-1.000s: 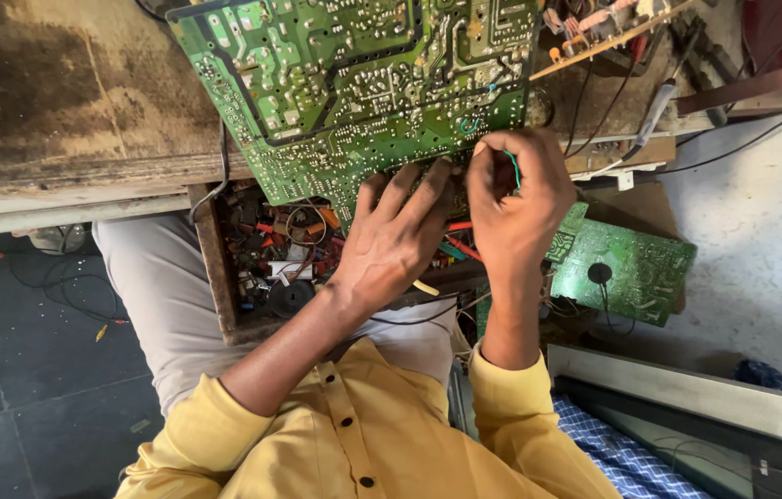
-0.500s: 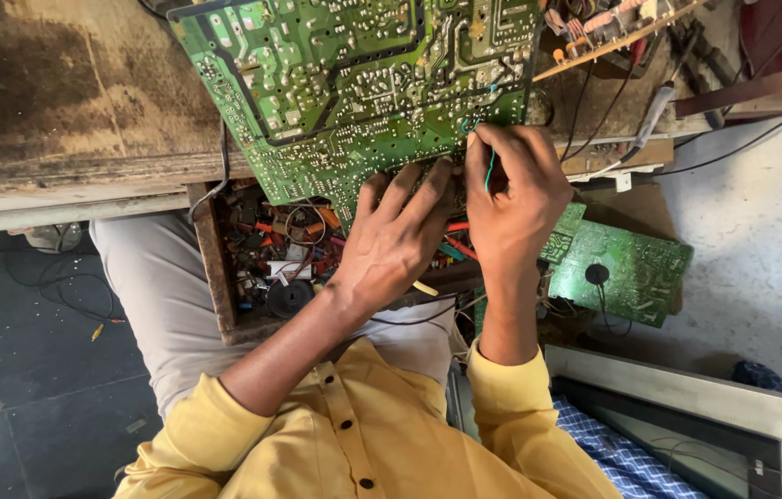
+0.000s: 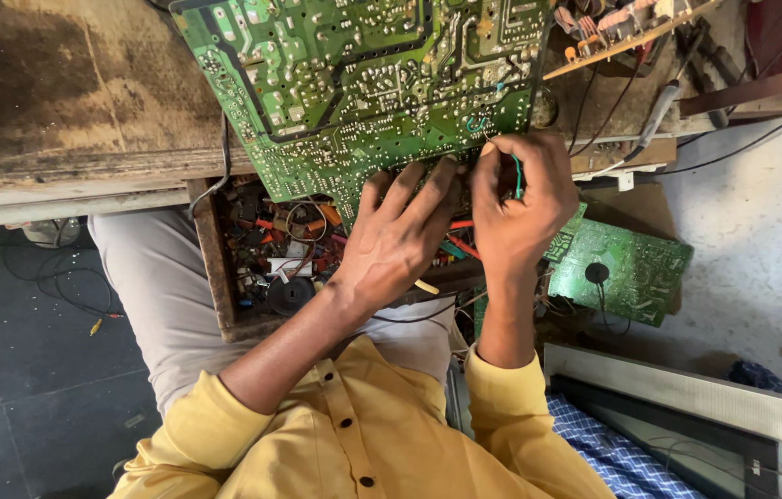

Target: The person solders components on a large green circuit board resting on their lap, holding a soldering iron in one hand and solder wire in the other. They then use multimeter test probes to probe points on the board, repositioning the board and reaching for parts from a tray of components while testing.

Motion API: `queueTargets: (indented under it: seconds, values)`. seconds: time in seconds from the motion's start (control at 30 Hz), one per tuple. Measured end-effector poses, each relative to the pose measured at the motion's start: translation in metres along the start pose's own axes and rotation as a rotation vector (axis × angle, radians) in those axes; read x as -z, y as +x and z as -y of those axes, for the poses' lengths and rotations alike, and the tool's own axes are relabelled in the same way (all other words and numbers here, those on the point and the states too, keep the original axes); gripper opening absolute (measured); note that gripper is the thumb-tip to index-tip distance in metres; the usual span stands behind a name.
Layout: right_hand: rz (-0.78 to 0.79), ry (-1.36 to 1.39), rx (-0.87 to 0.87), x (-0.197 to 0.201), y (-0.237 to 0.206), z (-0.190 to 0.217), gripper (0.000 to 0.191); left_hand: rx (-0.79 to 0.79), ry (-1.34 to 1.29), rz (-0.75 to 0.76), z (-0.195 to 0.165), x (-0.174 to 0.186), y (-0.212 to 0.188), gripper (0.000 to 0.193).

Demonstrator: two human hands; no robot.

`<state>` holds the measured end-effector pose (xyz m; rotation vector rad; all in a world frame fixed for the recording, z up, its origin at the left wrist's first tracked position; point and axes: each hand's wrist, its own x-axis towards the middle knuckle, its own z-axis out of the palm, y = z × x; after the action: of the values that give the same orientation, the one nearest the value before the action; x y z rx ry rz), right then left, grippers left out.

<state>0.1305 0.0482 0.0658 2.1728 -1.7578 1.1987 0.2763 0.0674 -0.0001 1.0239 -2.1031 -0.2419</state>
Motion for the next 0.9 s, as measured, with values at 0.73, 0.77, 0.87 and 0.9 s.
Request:
queueTargets:
  seconds: [0.73, 0.77, 0.87, 0.9]
  values:
    - [0.078, -0.05, 0.03, 0.008, -0.003, 0.005, 0.013, 0.006, 0.008, 0.029, 0.001, 0.003, -0.007, 0.053]
    - [0.067, -0.043, 0.033, 0.007, -0.003, 0.006, 0.015, 0.008, 0.0, 0.028, 0.003, 0.003, -0.007, 0.053]
    - [0.055, -0.025, 0.044, 0.005, -0.003, 0.005, 0.023, 0.006, -0.004, 0.024, 0.007, 0.002, -0.007, 0.053]
    - [0.066, -0.019, 0.051, 0.004, -0.003, 0.005, 0.027, 0.003, -0.001, 0.022, 0.007, 0.001, -0.007, 0.053]
